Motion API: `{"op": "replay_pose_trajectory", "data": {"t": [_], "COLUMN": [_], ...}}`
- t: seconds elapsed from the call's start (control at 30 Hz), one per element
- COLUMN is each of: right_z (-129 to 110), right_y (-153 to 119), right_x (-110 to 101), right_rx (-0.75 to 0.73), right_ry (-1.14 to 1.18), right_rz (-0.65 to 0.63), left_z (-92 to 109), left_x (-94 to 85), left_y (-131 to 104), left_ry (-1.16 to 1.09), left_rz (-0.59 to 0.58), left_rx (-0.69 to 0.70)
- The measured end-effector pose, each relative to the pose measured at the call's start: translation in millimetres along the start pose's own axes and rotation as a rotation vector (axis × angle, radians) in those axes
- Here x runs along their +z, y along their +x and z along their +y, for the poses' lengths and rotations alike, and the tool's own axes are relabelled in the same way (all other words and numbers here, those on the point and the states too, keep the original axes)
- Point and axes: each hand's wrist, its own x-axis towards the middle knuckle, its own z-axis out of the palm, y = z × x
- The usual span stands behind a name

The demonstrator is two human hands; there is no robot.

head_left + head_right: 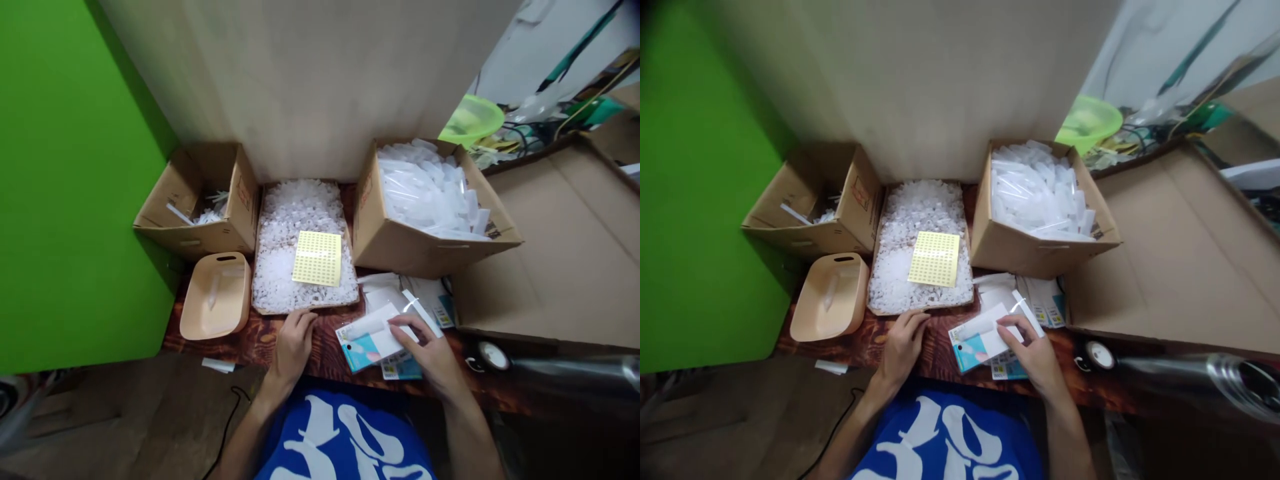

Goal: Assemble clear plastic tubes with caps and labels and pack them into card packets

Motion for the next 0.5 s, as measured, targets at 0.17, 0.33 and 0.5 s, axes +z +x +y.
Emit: {"op": "replay_pose_trajectory", "data": {"t": [0.17,0.33,0.5], "right_z": [8,8,3], "right_y": [-10,-15,-16], "right_x": [-7,-3,19], "right_rx": [0.058,0.060,-0.120], "right_ry": [0.064,0.074,-0.057], "right_rz": [0.110,0.098,0.459], "left_z": [-21,-89,-139], "left_x": [-39.7,-102.1,-131.3], "left_y": [34,51,53], "left_ry": [0.100,0.513,0.635], "left_rz": [0.220,0.242,-0.008], "left_rx": [-0.009,-0.385,-0.549]}}
